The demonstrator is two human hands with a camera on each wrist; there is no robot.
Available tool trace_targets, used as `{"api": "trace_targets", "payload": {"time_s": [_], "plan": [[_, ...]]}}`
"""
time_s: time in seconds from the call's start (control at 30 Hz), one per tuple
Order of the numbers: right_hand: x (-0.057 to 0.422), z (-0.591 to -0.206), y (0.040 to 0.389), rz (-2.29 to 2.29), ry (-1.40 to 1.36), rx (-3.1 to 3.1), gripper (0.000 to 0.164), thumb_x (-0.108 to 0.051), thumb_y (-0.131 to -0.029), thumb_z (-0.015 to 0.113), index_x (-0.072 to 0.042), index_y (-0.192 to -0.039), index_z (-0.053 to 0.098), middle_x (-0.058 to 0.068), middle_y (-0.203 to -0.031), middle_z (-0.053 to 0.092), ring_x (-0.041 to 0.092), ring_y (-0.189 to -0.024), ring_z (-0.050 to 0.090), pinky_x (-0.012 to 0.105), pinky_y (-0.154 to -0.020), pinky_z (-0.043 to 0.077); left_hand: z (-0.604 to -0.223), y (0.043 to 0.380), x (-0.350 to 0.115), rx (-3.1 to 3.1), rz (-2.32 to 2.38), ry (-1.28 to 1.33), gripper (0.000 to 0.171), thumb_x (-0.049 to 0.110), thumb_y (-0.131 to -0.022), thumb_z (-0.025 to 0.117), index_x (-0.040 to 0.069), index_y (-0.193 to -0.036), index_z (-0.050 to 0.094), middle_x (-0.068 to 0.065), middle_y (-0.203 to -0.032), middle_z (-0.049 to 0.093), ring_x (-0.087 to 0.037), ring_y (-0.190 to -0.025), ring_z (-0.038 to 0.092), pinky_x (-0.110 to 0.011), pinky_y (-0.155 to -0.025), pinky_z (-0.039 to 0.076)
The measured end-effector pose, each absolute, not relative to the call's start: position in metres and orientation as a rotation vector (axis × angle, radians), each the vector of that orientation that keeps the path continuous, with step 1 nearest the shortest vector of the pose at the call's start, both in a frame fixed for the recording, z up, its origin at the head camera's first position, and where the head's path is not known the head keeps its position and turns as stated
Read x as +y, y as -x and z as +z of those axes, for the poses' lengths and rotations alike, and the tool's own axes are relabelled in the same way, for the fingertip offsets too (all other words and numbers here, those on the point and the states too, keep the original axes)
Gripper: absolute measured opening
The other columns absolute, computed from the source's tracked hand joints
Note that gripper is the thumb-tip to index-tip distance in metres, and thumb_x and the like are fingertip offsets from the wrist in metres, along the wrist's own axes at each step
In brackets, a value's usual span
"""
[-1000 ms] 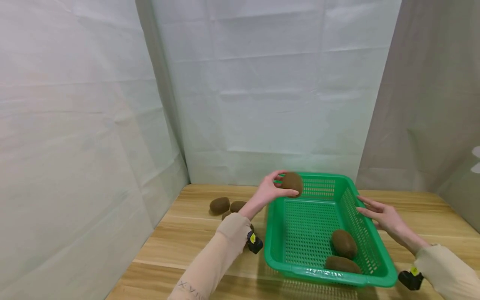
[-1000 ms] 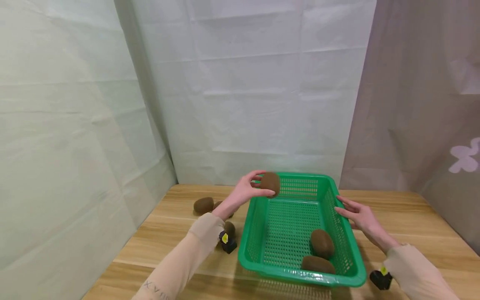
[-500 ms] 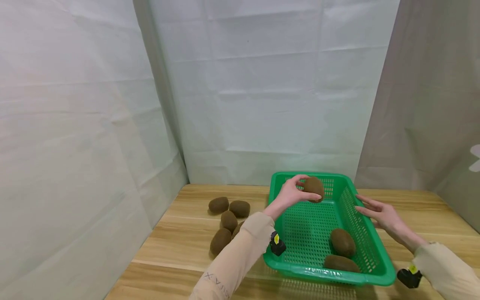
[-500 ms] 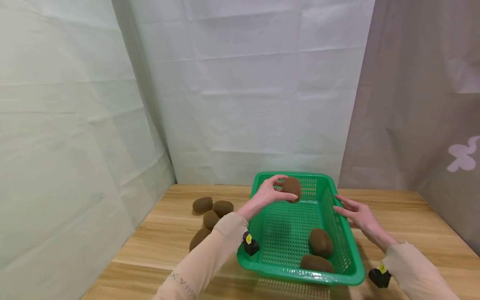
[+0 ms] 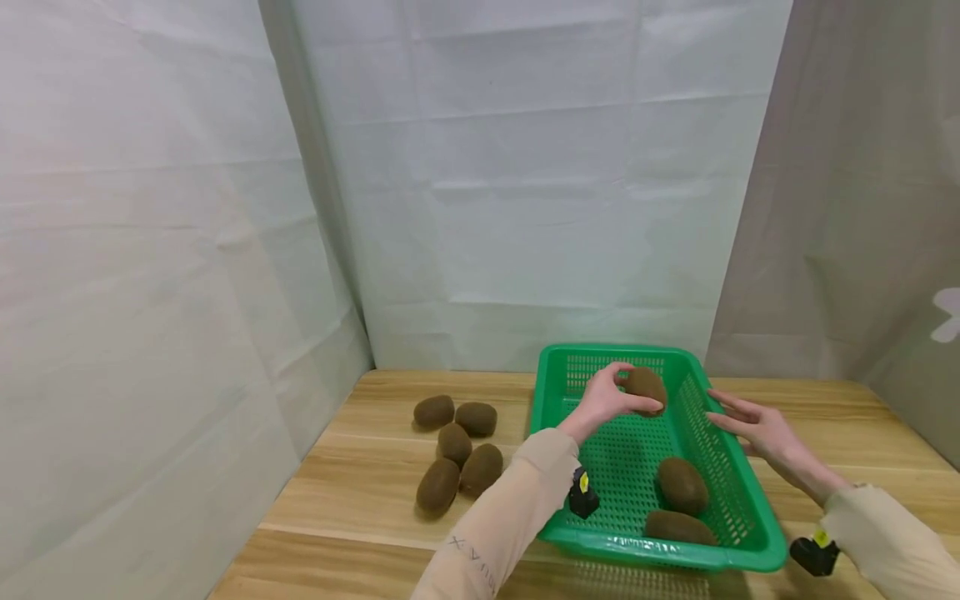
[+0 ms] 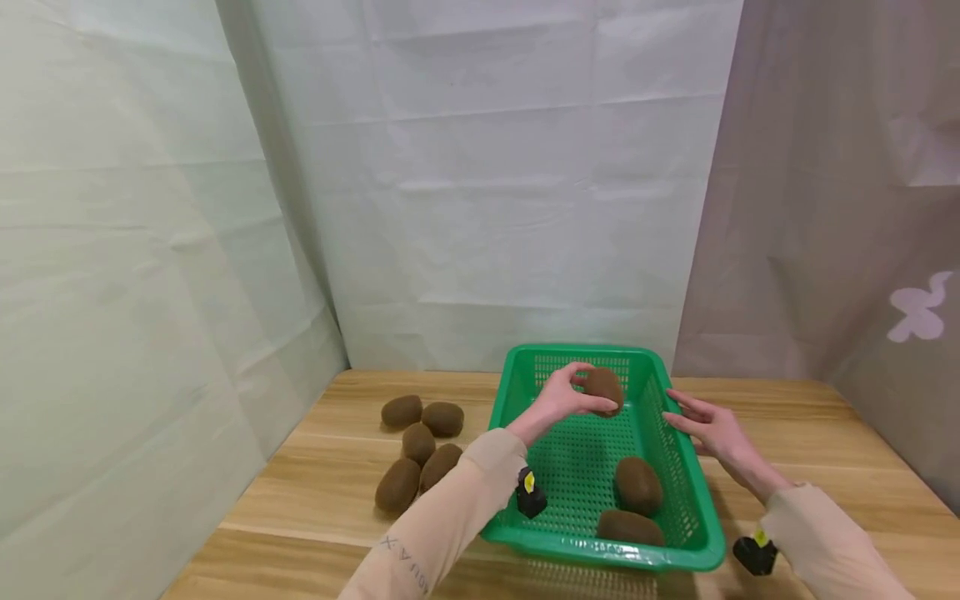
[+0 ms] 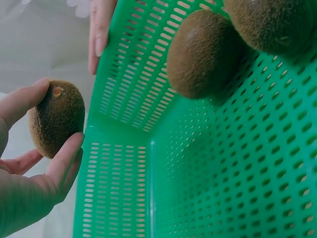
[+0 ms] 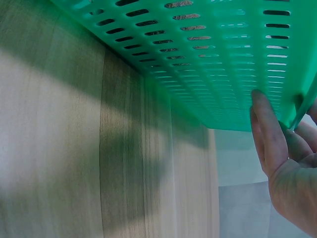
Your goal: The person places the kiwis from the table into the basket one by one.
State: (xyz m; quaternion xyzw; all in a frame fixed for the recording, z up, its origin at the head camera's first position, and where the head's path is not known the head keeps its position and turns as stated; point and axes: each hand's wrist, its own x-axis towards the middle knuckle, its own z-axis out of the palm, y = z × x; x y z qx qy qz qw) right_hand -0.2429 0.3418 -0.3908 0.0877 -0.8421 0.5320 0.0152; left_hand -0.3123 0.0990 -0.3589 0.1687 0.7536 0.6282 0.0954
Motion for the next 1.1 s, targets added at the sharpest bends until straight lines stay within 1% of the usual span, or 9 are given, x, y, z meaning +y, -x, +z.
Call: {"api": "trace_targets", "payload": {"time_s": [0.2,0.4,0.53,0.73,0.87,0.97,1.1], "plan": [[0.34,-0.391,0.243,1.671,-0.264,-2.616,0.063,-0.029,-0.093,0.052,0.001,-0.141,0.024,0.03,-0.138,0.023,0.045,-0.119,0.03,0.055,-0.081,0.041,-0.367,0.306,0.11,2.242,1.862,-0.458,0.054,0.01,-0.068,0.08,0.012,-0.116,0.055,-0.002,-0.097,0.052,-0.015,-0.071,0.057,-0.028,-0.057,0.05],[0.339,-0.391,0.242,1.67,-0.258,-2.608,0.063,-0.028,-0.093,0.053,0.002,-0.14,0.025,0.031,-0.136,0.024,0.046,-0.118,0.031,0.055,-0.08,0.041,-0.372,0.305,0.117,2.291,1.858,-0.446,0.057,0.012,-0.068,0.081,0.011,-0.119,0.055,-0.003,-0.099,0.053,-0.014,-0.067,0.057,-0.027,-0.055,0.05],[0.338,-0.391,0.241,1.674,-0.265,-2.606,0.063,-0.028,-0.093,0.053,0.003,-0.14,0.025,0.031,-0.136,0.025,0.047,-0.118,0.031,0.054,-0.08,0.042,-0.376,0.305,0.121,2.305,1.855,-0.416,0.058,0.01,-0.067,0.081,0.011,-0.119,0.055,-0.004,-0.101,0.053,-0.015,-0.064,0.058,-0.028,-0.055,0.049],[0.337,-0.391,0.242,1.702,-0.242,-2.599,0.064,-0.029,-0.092,0.054,0.002,-0.14,0.026,0.031,-0.135,0.026,0.046,-0.116,0.033,0.049,-0.078,0.045,-0.382,0.305,0.124,2.316,1.838,-0.393,0.057,0.008,-0.066,0.082,0.01,-0.116,0.055,-0.004,-0.097,0.053,-0.016,-0.061,0.057,-0.03,-0.055,0.05],[0.337,-0.391,0.242,1.69,-0.242,-2.607,0.064,-0.029,-0.092,0.054,0.002,-0.14,0.025,0.031,-0.135,0.027,0.045,-0.117,0.033,0.05,-0.079,0.044,-0.384,0.306,0.127,2.307,1.844,-0.397,0.057,0.005,-0.065,0.082,0.009,-0.115,0.055,-0.004,-0.092,0.052,-0.016,-0.064,0.056,-0.036,-0.059,0.052],[0.337,-0.39,0.242,1.688,-0.242,-2.611,0.064,-0.03,-0.092,0.054,0.001,-0.141,0.025,0.031,-0.135,0.026,0.045,-0.117,0.033,0.051,-0.08,0.043,-0.385,0.304,0.129,2.307,1.833,-0.397,0.058,0.004,-0.065,0.082,0.008,-0.116,0.055,-0.004,-0.092,0.053,-0.016,-0.065,0.056,-0.04,-0.062,0.051],[0.337,-0.389,0.242,1.684,-0.237,-2.615,0.064,-0.03,-0.092,0.054,0.001,-0.141,0.025,0.031,-0.135,0.027,0.045,-0.117,0.033,0.051,-0.079,0.044,-0.39,0.304,0.133,2.343,1.784,-0.357,0.058,0.005,-0.064,0.083,0.009,-0.115,0.056,-0.006,-0.096,0.054,-0.018,-0.06,0.057,-0.04,-0.06,0.051]]}}
